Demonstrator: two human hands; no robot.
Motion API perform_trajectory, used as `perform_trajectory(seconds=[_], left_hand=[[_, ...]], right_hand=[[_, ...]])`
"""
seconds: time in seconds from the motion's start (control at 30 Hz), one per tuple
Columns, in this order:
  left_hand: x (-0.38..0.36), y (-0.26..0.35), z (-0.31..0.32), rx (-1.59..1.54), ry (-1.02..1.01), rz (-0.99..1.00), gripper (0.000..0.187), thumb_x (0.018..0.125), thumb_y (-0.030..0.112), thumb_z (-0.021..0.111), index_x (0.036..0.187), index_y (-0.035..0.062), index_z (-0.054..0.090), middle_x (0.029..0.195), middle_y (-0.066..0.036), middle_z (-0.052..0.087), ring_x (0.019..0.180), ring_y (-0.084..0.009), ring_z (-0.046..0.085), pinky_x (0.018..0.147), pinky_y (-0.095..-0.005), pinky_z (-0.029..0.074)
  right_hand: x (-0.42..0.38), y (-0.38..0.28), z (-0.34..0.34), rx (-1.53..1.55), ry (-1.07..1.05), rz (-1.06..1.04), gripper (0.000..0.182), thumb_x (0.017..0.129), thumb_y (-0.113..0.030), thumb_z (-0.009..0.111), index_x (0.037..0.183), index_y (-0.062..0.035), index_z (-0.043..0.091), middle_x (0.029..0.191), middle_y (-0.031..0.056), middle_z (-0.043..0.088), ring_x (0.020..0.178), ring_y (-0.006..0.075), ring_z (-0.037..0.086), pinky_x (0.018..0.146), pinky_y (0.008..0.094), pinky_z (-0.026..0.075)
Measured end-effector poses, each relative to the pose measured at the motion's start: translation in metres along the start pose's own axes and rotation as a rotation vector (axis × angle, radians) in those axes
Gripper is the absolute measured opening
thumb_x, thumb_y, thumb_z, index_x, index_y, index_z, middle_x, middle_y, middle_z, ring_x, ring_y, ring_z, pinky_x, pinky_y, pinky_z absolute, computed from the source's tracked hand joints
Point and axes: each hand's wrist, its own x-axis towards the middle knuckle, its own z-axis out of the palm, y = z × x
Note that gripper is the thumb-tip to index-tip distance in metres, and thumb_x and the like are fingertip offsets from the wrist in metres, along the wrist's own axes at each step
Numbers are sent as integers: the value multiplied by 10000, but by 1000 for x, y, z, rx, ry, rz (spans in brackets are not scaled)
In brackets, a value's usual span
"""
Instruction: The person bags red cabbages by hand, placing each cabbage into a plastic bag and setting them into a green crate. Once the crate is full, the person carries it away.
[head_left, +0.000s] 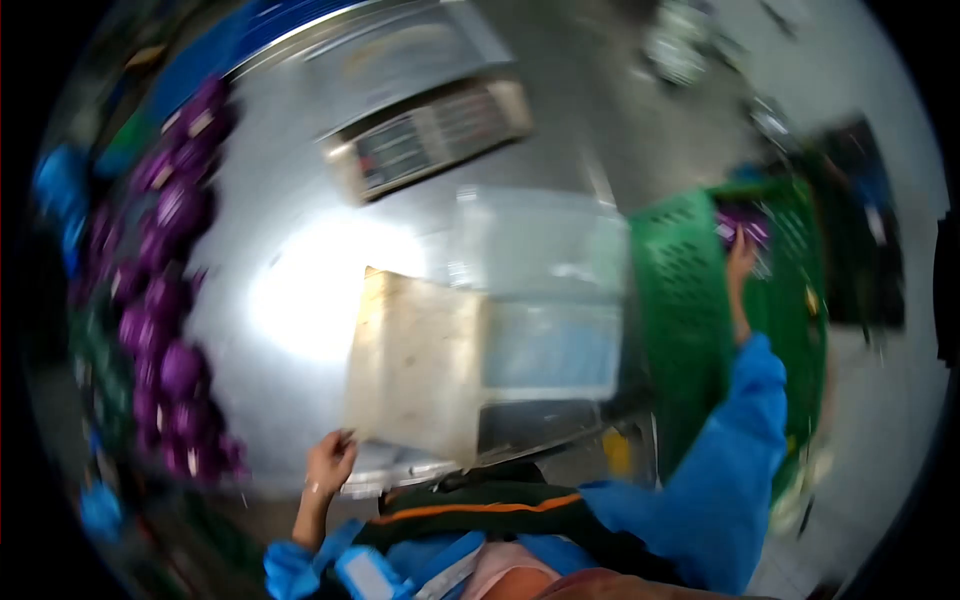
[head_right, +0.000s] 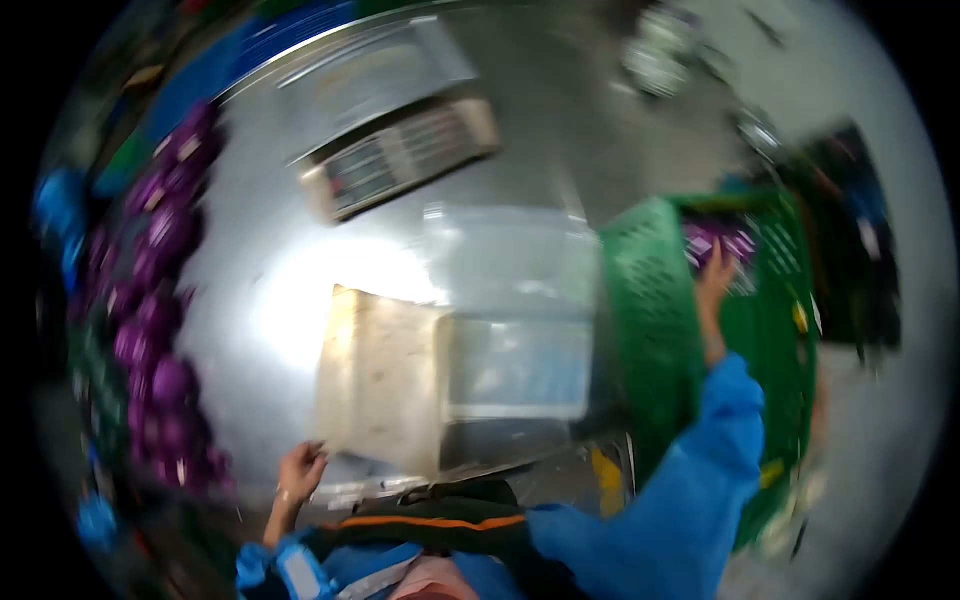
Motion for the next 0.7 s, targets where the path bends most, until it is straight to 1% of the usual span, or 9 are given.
perform_trajectory(seconds=[0.1,0.27,0.37,0.4,0.43,0.5,0.57,0.67,0.7], left_hand=[[-9,-19,1,281,-227,-67,237,752,222,601,957,103,592,776,-139,642,720,-347,614,648,-425,501],[0,-77,-37,305,-755,12,373,773,389,633,1041,131,617,864,-99,671,753,-289,643,726,-381,508],[100,-110,-127,651,-404,-160,581,730,445,693,1195,125,557,1107,-180,599,954,-321,608,868,-399,467],[134,-132,-161,571,65,-50,716,712,420,717,1284,78,456,1193,-221,532,1089,-352,523,946,-407,407],[170,-108,-209,700,237,64,835,687,422,735,1354,109,343,1197,-233,507,1125,-375,479,926,-429,410],[237,-69,-274,780,649,196,1104,588,281,818,1431,178,114,1422,-196,203,1286,-410,232,996,-490,308],[294,-39,-317,816,735,107,1150,561,260,824,1437,239,80,1461,-188,121,1329,-408,151,1015,-544,245],[359,-18,-352,831,751,58,1184,539,269,831,1434,306,57,1485,-161,76,1345,-417,107,1016,-613,194],[376,-17,-355,799,744,62,1192,534,279,833,1431,336,50,1491,-143,67,1343,-424,106,1003,-646,184]], right_hand=[[28,43,-17,24,-403,192,530,844,-275,571,1316,-99,407,1223,230,483,1128,350,467,892,401,414],[102,60,-9,-140,-773,197,512,858,-172,532,1337,-67,384,1270,215,467,1157,348,458,947,380,384],[127,6,-13,-310,-371,-106,498,871,-155,528,1340,-60,386,1271,192,481,1132,323,482,951,351,384],[91,-150,-51,-70,-309,68,468,895,-164,514,1332,-47,394,1243,177,498,1091,272,506,942,332,388],[61,-225,-60,425,-243,-47,403,922,-161,480,1295,-20,422,1201,153,521,1053,230,520,927,323,394],[-2,-312,-71,294,-317,-213,357,931,-151,469,1250,7,450,1198,149,525,1070,215,508,919,319,396],[-119,-380,-42,663,-646,26,220,907,-132,515,1083,0,529,1085,84,576,1023,172,524,893,307,419],[-306,-404,-1,160,-1113,-329,773,769,-211,680,1364,-14,228,1355,219,303,1198,308,408,971,412,388],[-331,-446,-6,628,-1271,185,727,801,-119,646,1357,52,210,1230,188,475,1111,289,495,915,366,425]])
